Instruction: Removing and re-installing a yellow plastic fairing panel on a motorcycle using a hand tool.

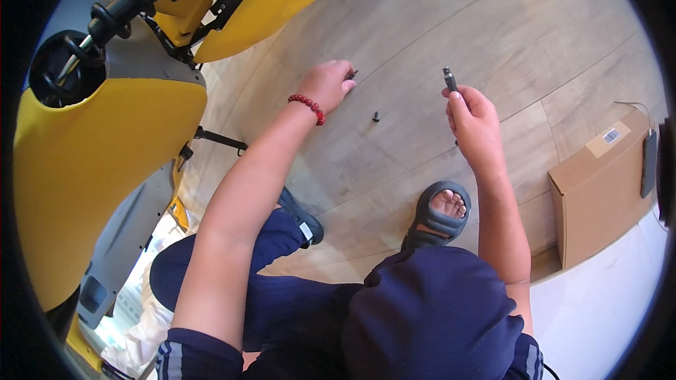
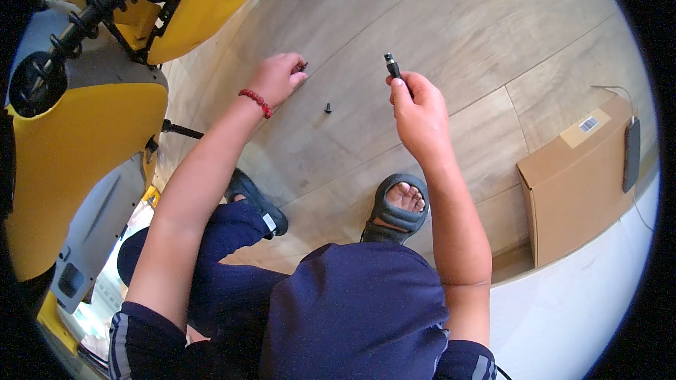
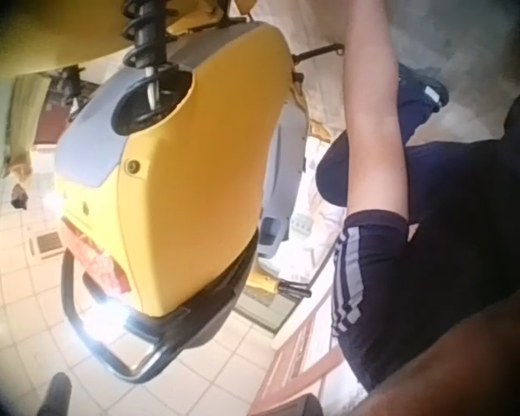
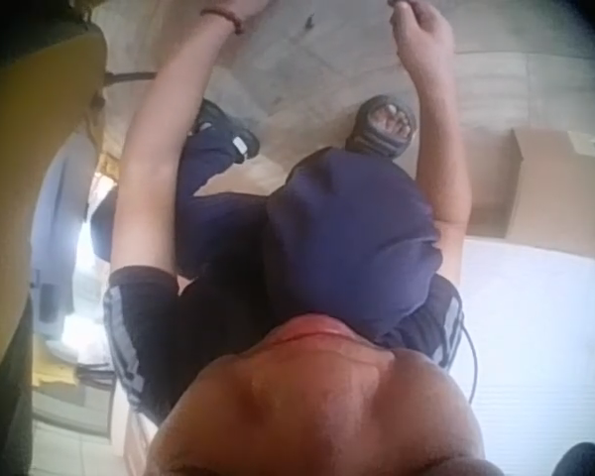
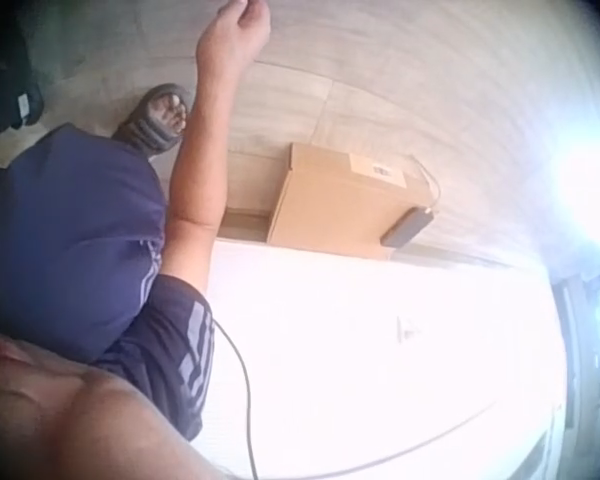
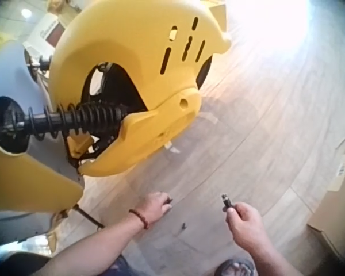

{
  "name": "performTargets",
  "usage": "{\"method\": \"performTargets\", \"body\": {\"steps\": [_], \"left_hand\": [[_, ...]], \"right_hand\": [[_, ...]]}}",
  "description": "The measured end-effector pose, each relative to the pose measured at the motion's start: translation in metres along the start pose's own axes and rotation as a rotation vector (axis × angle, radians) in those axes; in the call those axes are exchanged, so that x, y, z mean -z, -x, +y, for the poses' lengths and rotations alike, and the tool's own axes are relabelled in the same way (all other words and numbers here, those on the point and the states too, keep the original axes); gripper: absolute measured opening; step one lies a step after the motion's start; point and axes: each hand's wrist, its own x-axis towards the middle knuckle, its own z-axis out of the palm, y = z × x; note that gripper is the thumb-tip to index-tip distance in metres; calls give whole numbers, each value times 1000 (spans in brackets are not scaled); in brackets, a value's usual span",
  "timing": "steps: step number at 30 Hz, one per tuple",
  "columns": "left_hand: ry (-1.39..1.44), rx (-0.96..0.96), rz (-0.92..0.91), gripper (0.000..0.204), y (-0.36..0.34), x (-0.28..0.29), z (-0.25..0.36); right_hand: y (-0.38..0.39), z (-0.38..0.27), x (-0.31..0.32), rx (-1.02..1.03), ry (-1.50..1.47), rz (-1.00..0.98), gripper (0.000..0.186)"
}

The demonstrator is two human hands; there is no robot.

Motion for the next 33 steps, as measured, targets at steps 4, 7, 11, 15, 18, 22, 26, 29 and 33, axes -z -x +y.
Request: {"method": "performTargets", "body": {"steps": [4,7,11,15,18,22,26,29,33], "left_hand": [[-16,-32,46,26,5,5,-18],[-40,68,184,24,19,2,-17],[-61,427,-32,27,57,6,-6],[-56,497,0,28,75,-17,-12],[-13,532,-22,29,71,-24,-22],[12,584,-7,28,70,-27,-25],[12,586,86,27,70,-32,-16],[-7,599,96,26,73,-31,-19],[243,440,128,26,71,-20,-13]], "right_hand": [[1,-3,0,46,51,9,22],[1,7,8,52,35,46,21],[5,11,4,9,-17,33,19],[4,15,-2,23,-110,25,19],[11,5,-3,10,-106,33,19],[8,-4,0,44,-82,31,20],[10,-6,2,26,-88,42,20],[12,-4,0,33,-116,29,19],[18,-12,-1,93,-66,0,19]]}}
